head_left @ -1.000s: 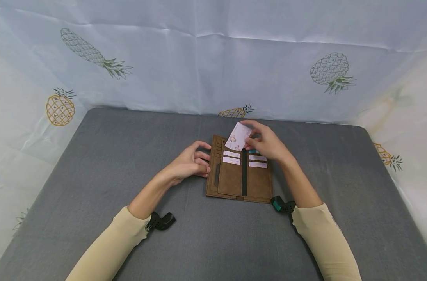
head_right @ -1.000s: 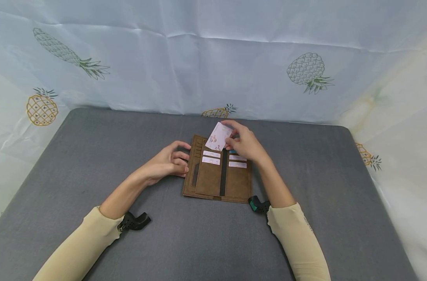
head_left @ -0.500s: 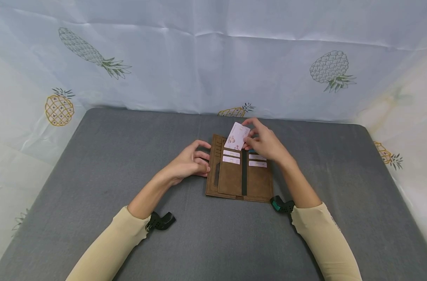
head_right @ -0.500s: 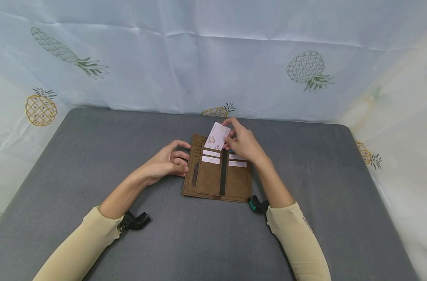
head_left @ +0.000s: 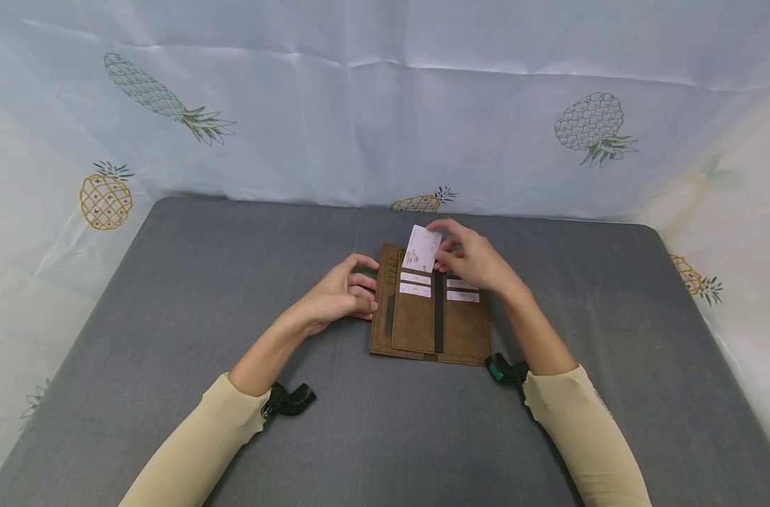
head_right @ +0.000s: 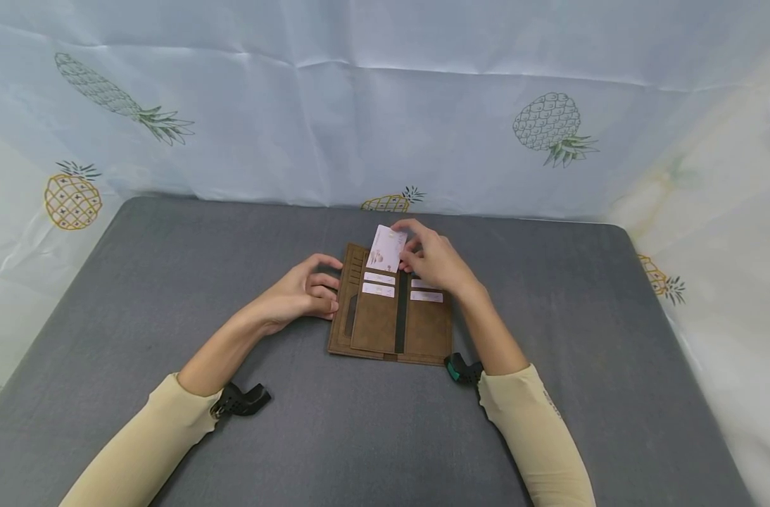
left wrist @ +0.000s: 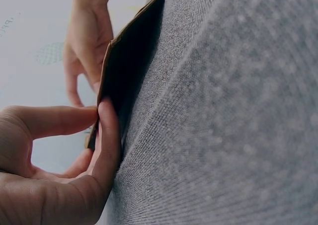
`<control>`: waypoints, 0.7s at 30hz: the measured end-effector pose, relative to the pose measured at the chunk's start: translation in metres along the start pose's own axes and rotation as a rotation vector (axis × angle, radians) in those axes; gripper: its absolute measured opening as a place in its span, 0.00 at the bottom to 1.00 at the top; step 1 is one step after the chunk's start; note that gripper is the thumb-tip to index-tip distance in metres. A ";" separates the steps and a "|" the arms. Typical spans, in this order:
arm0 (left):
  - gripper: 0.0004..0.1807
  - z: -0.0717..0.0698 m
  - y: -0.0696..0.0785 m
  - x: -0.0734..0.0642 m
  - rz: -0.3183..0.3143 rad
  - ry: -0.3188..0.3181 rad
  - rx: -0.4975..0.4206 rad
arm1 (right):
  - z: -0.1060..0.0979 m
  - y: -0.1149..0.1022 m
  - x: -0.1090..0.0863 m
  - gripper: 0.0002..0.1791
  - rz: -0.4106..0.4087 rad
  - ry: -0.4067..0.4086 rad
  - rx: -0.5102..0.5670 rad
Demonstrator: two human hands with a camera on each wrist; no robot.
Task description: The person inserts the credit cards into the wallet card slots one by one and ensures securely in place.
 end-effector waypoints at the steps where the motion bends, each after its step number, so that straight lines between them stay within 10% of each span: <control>1: 0.41 0.000 0.000 0.000 0.000 0.000 0.000 | 0.000 0.000 0.000 0.27 0.002 -0.005 0.002; 21: 0.41 -0.001 0.001 -0.001 -0.004 -0.009 0.002 | 0.010 -0.001 0.000 0.21 -0.003 -0.135 -0.056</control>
Point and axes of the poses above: each hand's wrist, its own x-axis towards the middle knuckle, its own z-axis out of the palm, y = z × x, the point moved 5 cm from there along x, towards the middle knuckle, and after that the axes turned 12 degrees about x, right-handed, at the moved point
